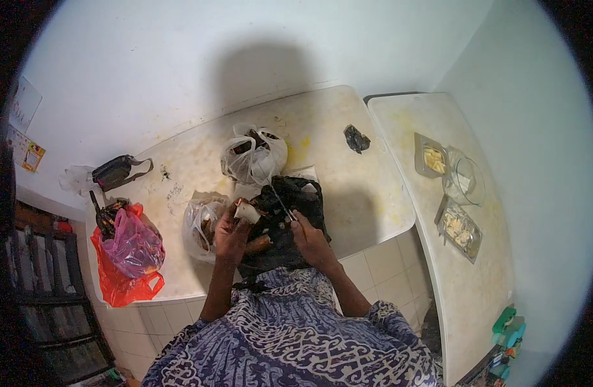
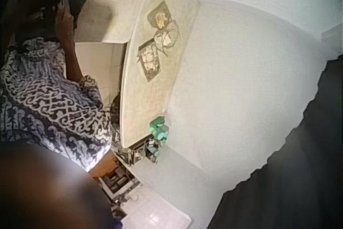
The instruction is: The person takes a vegetable from a white plastic bag and uses a knife to peel and cut it into small pieces over a black bag on a table.
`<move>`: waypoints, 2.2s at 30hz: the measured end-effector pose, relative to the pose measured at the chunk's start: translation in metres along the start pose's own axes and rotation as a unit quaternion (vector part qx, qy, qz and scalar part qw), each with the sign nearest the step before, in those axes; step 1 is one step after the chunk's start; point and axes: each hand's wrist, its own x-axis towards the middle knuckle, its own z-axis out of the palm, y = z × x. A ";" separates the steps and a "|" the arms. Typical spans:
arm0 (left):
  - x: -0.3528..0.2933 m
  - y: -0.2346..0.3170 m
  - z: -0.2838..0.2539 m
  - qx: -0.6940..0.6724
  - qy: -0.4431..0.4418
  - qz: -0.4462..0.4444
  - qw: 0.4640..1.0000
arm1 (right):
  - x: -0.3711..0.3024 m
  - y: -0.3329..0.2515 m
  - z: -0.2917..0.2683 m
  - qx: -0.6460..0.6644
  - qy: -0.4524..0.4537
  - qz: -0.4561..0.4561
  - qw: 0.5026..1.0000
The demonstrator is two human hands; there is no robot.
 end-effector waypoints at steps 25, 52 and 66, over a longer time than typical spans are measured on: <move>-0.008 0.023 0.025 0.079 -0.025 -0.005 0.997 | -0.007 -0.061 0.017 -0.041 -0.042 -0.179 0.982; -0.012 0.028 0.022 0.188 -0.048 -0.038 0.980 | -0.005 -0.061 0.021 -0.027 -0.011 -0.193 0.981; -0.009 0.030 0.030 0.179 -0.076 -0.024 0.981 | -0.005 -0.061 0.016 0.084 -0.074 -0.014 0.994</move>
